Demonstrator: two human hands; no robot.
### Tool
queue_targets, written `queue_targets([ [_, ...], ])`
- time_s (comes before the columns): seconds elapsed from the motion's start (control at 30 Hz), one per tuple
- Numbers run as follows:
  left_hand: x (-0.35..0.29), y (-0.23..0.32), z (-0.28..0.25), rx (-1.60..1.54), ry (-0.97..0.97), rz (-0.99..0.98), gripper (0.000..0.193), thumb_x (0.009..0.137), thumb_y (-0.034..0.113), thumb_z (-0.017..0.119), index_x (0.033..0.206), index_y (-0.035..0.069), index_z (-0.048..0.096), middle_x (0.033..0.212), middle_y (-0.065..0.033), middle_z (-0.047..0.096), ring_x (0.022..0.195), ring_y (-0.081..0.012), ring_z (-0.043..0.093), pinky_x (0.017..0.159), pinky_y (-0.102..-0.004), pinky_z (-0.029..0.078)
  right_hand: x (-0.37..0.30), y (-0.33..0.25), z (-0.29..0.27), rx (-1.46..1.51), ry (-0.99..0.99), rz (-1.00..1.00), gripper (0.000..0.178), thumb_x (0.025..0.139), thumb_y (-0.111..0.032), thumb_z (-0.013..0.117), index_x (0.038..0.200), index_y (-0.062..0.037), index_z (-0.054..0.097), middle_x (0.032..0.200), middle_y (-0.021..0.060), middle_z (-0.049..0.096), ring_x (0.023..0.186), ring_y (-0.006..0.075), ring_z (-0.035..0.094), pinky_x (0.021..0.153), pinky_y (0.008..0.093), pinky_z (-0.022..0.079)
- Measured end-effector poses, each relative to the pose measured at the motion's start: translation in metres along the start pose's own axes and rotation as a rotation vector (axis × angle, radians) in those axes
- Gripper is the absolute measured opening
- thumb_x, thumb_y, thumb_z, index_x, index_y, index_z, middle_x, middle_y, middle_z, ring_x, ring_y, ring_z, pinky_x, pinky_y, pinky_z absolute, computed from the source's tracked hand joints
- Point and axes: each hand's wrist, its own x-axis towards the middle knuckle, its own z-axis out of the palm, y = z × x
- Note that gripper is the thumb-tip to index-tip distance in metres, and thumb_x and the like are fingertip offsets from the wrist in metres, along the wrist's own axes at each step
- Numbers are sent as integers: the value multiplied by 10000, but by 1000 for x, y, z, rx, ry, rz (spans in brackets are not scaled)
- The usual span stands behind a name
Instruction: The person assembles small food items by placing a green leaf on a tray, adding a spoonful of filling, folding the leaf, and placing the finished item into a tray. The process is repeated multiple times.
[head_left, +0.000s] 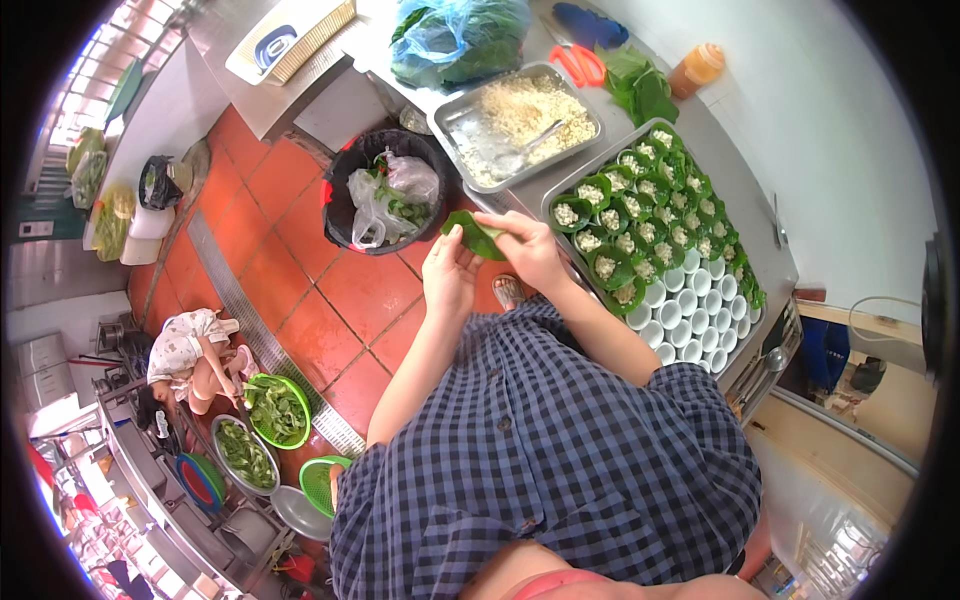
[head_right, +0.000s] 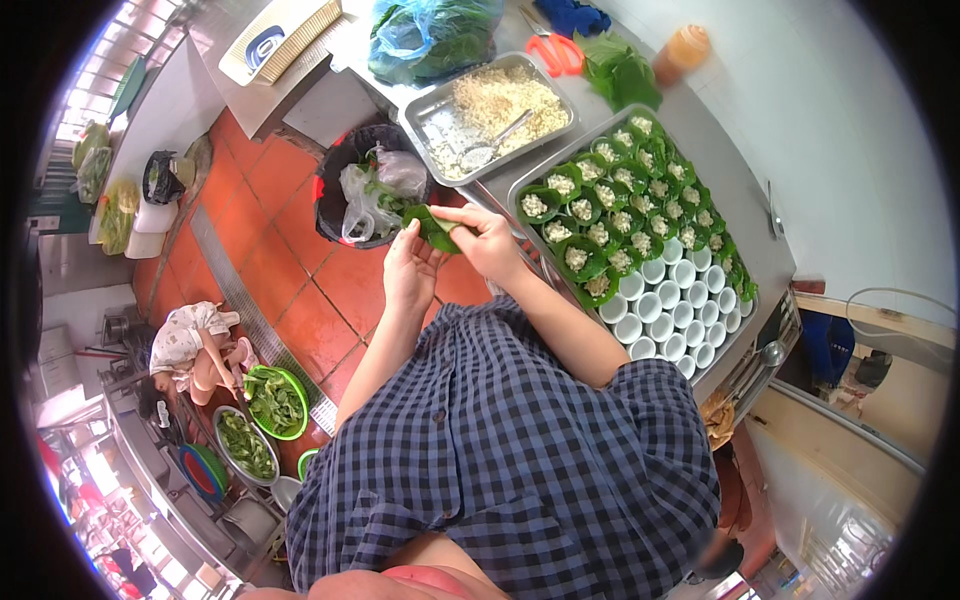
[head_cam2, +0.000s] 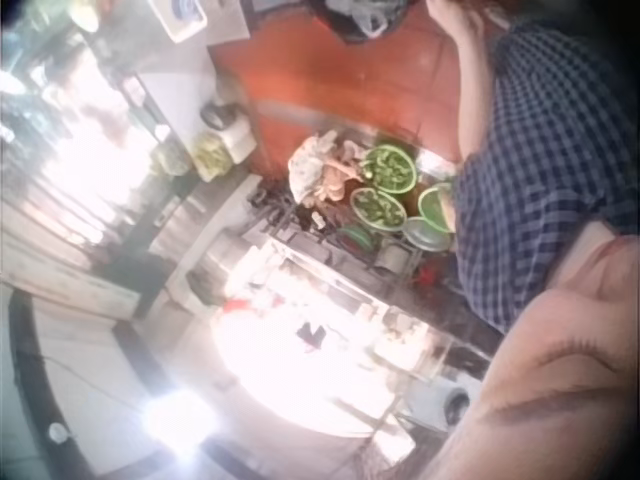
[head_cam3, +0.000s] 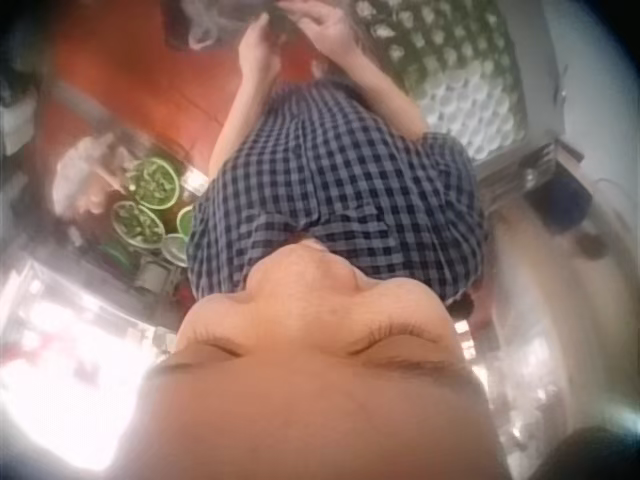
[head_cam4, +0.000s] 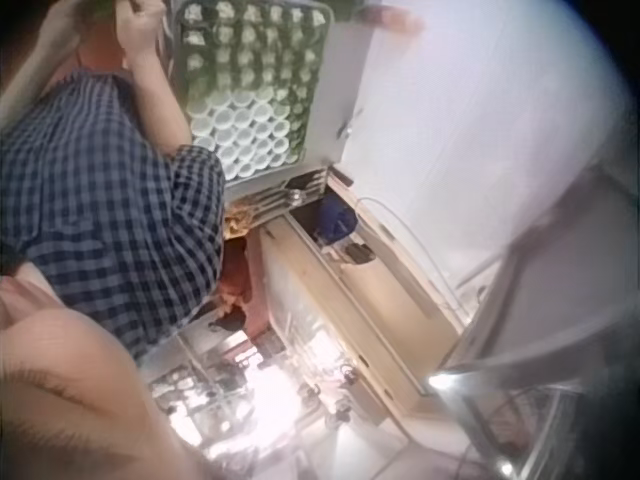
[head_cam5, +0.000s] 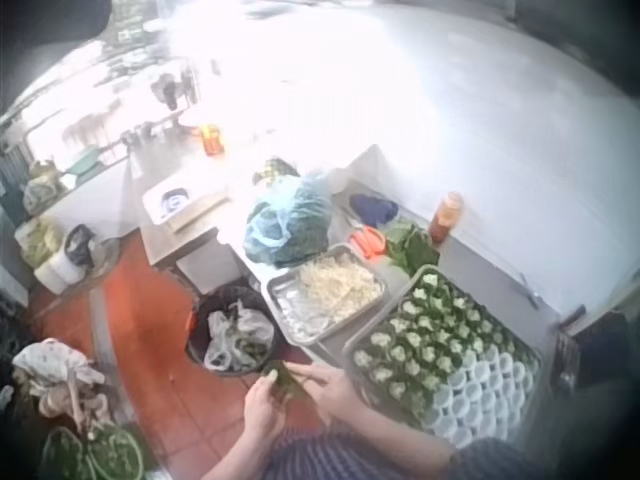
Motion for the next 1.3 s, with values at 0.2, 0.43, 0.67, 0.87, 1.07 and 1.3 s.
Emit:
queue_targets([
  [0.2,-7,-17,5,801,-61,484,188,870,82,570,1023,-2,638,905,-74,658,796,-78,599,668,-203,492,-18,0,-15,-653,14,-443,231,737,-13,598,965,-7,632,724,114,537,688,269,562,632,341,459],
  [0.43,-18,-9,25,1318,-370,509,194,837,52,576,1010,-20,626,822,-120,670,765,-113,641,657,-233,501,-25,-9,-36,-690,7,-242,92,731,-49,580,794,-4,530,738,152,539,701,331,554,636,387,454],
  [0.67,-11,-22,26,1460,-491,455,142,825,120,599,911,8,617,732,-158,635,665,-256,643,595,-320,494,-30,-12,-50,-861,-144,-79,191,712,-81,595,795,-38,429,720,133,564,682,350,585,589,420,459],
  [0.87,-4,-27,25,1481,-321,490,125,834,118,575,900,17,609,721,-163,625,661,-282,635,587,-331,486,7,-27,-83,-597,-261,40,496,672,-313,752,1053,-62,557,788,59,563,709,158,550,638,297,466],
  [1.07,10,-21,14,1319,-145,582,97,823,75,600,874,-2,629,765,-102,606,669,-173,602,630,-261,475,109,-11,-169,-961,320,-214,482,732,-375,678,1088,-73,558,730,65,540,691,187,544,663,317,454],
  [1.3,21,-15,4,1085,69,406,118,841,90,610,897,-12,628,787,-48,615,699,-91,580,636,-227,469,149,-9,-167,-902,15,13,295,690,-301,674,855,-67,604,756,112,598,742,254,590,688,359,473],
])
